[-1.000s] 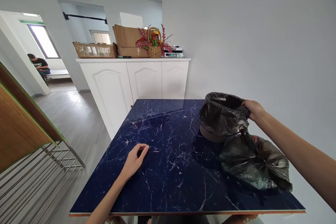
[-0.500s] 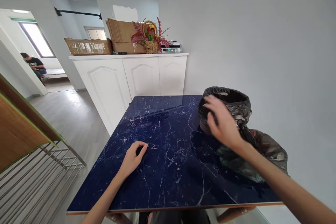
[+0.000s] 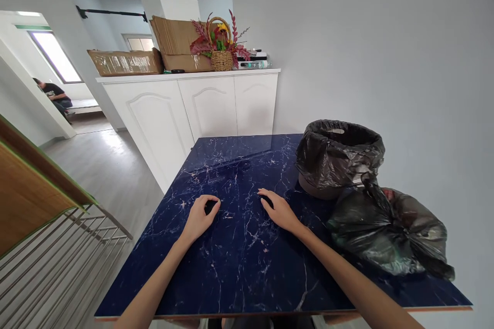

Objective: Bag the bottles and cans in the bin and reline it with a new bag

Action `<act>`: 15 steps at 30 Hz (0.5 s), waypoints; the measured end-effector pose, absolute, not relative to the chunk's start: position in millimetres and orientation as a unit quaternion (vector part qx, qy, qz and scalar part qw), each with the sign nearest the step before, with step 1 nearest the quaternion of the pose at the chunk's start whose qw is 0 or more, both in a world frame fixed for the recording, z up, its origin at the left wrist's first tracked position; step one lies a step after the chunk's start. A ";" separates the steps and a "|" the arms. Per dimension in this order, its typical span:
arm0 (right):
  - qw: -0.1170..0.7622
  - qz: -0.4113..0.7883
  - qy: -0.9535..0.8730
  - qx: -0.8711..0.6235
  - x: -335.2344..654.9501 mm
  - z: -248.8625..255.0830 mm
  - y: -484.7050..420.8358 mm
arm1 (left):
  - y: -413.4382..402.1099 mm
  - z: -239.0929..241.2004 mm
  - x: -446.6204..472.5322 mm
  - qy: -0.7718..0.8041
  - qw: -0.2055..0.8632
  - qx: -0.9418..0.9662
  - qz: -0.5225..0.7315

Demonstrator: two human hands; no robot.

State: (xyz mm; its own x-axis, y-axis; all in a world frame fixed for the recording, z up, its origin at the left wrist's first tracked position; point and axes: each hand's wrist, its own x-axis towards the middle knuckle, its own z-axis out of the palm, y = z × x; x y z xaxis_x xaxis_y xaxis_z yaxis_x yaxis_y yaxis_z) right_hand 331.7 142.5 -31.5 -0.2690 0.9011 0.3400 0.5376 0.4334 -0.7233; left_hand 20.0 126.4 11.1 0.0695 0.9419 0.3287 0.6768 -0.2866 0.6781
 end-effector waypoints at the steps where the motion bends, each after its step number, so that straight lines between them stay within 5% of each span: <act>1: 0.374 0.241 -0.759 -0.475 330.9 -32.2 144.0 | 134.1 10.7 20.8 0.575 0.180 0.703 0.377; 15: 0.360 0.219 -0.777 -0.467 332.5 -34.1 144.8 | 144.3 19.4 35.6 0.554 0.231 0.717 0.355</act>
State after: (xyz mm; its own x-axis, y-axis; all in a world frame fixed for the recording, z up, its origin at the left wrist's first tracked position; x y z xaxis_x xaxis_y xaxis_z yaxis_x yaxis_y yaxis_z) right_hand 332.5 144.8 -34.1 -0.3044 0.8839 0.3549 0.5685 0.4676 -0.6769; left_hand 35.6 144.3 19.4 0.1346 0.9581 0.2528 0.6292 -0.2797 0.7251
